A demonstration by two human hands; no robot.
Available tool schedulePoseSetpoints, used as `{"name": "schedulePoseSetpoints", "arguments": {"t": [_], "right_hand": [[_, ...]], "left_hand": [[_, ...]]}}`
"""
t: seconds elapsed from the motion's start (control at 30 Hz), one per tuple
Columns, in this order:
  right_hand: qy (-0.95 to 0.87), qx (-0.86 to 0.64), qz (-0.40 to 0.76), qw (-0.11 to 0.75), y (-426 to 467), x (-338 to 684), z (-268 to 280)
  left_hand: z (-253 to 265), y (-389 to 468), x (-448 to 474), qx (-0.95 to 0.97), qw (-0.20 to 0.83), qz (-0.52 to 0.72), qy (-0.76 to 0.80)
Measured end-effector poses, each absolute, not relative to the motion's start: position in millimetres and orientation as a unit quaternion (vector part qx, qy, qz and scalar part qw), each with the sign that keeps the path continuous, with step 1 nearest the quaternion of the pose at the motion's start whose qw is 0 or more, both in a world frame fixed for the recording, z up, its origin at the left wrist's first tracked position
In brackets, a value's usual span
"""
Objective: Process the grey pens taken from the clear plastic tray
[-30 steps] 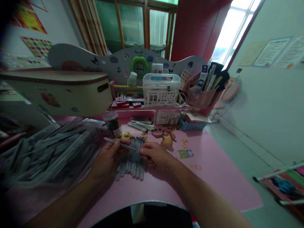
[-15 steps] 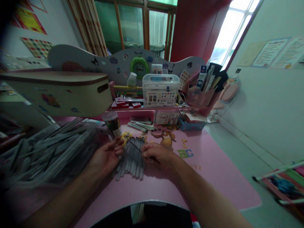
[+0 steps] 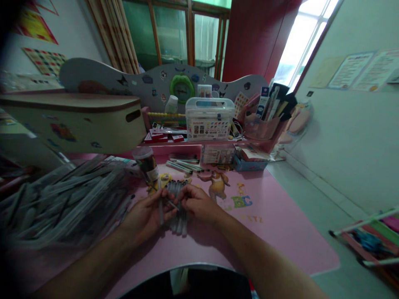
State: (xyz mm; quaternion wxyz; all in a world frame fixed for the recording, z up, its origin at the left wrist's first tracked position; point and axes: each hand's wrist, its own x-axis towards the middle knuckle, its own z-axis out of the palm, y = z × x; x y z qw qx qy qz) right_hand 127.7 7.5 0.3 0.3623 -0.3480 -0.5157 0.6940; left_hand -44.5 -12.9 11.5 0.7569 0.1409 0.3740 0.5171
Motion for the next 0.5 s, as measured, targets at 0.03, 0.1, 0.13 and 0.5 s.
{"name": "schedulePoseSetpoints", "arguments": {"t": [0.03,0.1,0.13,0.5], "right_hand": [[-0.527,-0.364,0.662,0.388,7,128,3],[-0.565,-0.388,0.575,0.447,5,126,6],[-0.589,-0.393,0.524,0.474,4,125,7],[-0.791,-0.333,0.151,0.490,-17,116,-5]], "left_hand": [[13,-13,-46,0.131,0.772,0.504,0.366],[15,-13,-46,0.123,0.793,0.484,0.350],[15,-14,-45,0.123,0.798,0.479,0.344],[12,-24,-26,0.010,0.816,0.482,0.320]]}}
